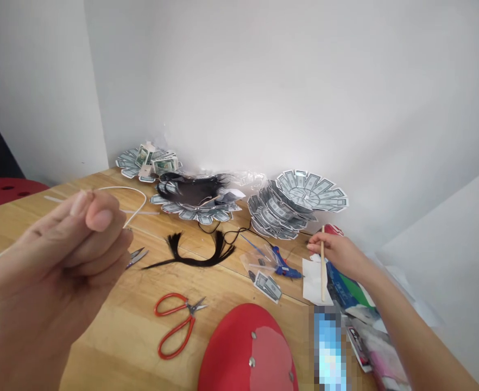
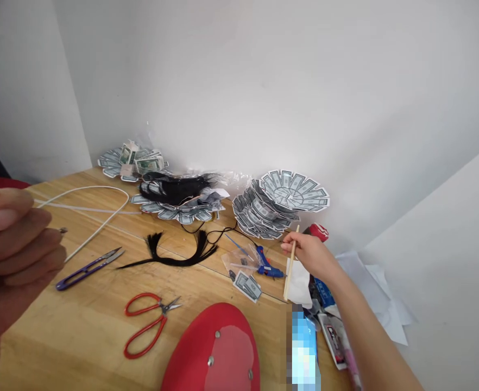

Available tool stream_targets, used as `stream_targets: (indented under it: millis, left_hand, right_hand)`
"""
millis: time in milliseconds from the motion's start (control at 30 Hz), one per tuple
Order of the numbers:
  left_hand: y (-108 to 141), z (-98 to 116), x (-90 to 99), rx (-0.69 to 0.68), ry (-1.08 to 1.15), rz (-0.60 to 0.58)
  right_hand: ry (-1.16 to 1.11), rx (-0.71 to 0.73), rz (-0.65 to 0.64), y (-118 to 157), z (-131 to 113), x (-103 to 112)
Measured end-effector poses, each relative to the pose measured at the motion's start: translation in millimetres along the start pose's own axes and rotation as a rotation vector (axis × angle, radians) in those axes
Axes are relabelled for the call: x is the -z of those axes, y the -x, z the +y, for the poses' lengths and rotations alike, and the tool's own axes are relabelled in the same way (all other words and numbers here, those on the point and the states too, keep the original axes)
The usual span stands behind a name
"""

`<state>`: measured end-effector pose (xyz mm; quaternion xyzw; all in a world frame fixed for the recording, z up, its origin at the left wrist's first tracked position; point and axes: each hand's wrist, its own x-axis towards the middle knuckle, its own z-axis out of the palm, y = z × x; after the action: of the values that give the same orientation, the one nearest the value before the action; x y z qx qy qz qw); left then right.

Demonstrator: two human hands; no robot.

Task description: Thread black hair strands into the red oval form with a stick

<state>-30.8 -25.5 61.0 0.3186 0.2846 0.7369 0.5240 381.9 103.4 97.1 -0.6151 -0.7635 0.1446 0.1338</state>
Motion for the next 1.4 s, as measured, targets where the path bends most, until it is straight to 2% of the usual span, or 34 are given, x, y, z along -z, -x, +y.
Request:
stream_targets:
  millis: [67,167,400,567,700,800,1000,1200,1400]
  left_hand:
    - [-2.3,-3.1,-8.8,-0.057,-0.035,-0.045]
    - [-11.6,-16.5,-24.7,-0.018,-0.145,-0.054]
    - [-32.7,-85.0,-46.1,0.100,-0.119,-0.060]
    - [-19.6,-130.5,-62.1,0.240,0.010,-0.168]
    - [-6.1,-151.6,-69.5,0.361,0.065,-0.265]
    - [-2.7,-156.6,-66.4,0.468,0.029,-0.313]
    - [-11.3,-154.7,-55.6,0.594,-0.175,-0.372]
    - [-22.7,-153.2,-48.1,0.612,-0.373,-0.443]
    - [-33.1,-159.9,-38.5,0.548,-0.610,-0.534]
  right_hand:
    - [-0.033,0.014,-0.032,2.3,-2.4,-4.2]
    - [-0.084,0.037,-0.057,4.0,-11.4,-8.9]
    - [-0.175,0.143,-0.085,11.8,-66.0,-8.3]
    - [-0.240,0.240,-0.126,20.4,-108.3,-25.9]
    - [-0.309,0.298,-0.160,22.5,-125.4,-39.4]
    - [-0.413,0.277,-0.119,19.7,-122.0,-41.1]
    - [-0.773,0.175,-0.063,14.4,-91.1,-43.9]
    - [-1.056,0.066,0.037,15.8,-60.7,-58.6]
    - [-1.136,-0.028,0.083,8.9,-25.7,-76.8]
